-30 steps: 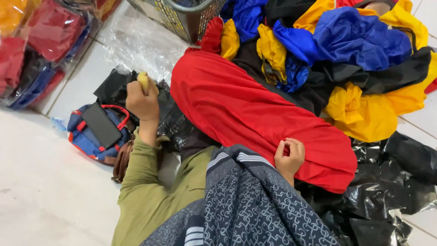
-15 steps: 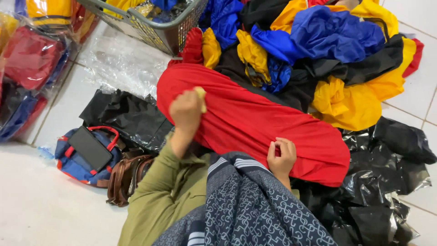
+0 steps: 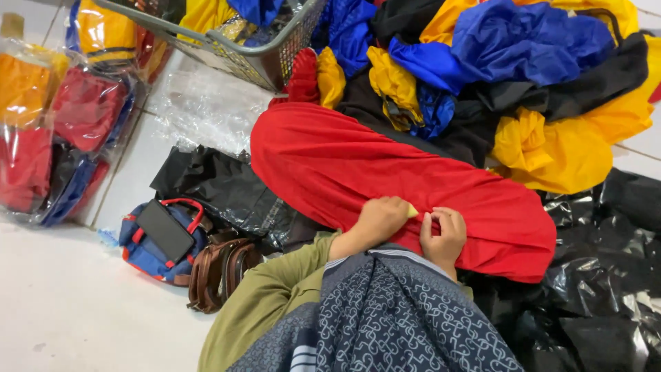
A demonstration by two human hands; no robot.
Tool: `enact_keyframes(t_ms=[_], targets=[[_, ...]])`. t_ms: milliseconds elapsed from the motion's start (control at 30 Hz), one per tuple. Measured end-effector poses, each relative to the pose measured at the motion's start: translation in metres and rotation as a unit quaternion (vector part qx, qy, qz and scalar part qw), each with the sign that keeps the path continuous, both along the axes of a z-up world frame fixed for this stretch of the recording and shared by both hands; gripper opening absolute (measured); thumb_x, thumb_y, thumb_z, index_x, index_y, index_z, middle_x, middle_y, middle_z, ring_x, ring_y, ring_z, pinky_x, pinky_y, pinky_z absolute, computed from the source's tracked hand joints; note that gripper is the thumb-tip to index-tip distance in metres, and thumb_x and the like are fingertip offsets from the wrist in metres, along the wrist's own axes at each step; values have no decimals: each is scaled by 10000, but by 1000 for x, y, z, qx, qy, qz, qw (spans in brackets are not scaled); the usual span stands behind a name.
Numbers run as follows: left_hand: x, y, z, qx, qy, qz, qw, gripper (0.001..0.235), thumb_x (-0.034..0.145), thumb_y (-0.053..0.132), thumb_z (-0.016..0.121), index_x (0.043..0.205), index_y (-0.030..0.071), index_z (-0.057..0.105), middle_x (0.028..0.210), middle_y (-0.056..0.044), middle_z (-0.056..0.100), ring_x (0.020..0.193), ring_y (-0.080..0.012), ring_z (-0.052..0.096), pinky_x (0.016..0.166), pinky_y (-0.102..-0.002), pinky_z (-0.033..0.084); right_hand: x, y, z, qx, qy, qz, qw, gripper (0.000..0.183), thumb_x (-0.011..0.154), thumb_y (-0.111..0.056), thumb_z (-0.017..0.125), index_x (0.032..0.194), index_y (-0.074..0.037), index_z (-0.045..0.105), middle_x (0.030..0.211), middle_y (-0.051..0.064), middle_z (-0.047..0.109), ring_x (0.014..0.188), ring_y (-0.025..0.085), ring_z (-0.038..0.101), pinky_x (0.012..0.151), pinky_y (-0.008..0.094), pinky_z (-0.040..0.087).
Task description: The person cleans a red fabric item with a sponge, folds it, and places it into a clear plastic bag. They then place the bag into a black plastic bag. The person repeats the process with a yellow fabric item, cleaning it with a sponge and cutting a strap with scissors.
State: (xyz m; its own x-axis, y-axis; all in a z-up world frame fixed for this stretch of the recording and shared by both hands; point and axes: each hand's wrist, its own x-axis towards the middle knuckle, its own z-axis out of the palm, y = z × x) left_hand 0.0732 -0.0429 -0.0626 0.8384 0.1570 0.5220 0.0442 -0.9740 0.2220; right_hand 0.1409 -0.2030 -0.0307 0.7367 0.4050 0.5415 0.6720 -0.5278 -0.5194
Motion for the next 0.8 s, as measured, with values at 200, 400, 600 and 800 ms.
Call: enact_keyframes(t_ms=[200,400,600,800], targets=[[-26,167,74,213,95,351,907,198,856,374,675,778,212,594,644,77,479,529,-127,555,446,-300,444,-4,1,12,7,5,8,1000,160,959,-139,719,822,-107,644,926,36,687,863,271,686,785,376,527],[-98,271,150,184,-52,377,906,417,1028,450,724,784,184,517,733,52,481,656,-174,592,560,-262,458,-3,2,12,0,12,-8,1000,171,944,-172,722,801,-131,637,910,20,666,858,258,678,780,367,513],[-19,89,138,-47,-18,-32,998,379,825,411,793,693,138,566,633,-41,526,591,-261,602,514,-381,486,-3,10,24,-6,17,-20,1000,151,908,-135,744,800,-120,639,928,18,673,872,255,685,753,368,515],[-22,136,108,229,52,205,950,295,835,391,728,683,224,538,604,54,460,506,-166,528,452,-317,431,-10,3,21,3,33,-21,999,154,919,-151,733,791,-133,649,922,18,684,843,248,677,767,357,507]])
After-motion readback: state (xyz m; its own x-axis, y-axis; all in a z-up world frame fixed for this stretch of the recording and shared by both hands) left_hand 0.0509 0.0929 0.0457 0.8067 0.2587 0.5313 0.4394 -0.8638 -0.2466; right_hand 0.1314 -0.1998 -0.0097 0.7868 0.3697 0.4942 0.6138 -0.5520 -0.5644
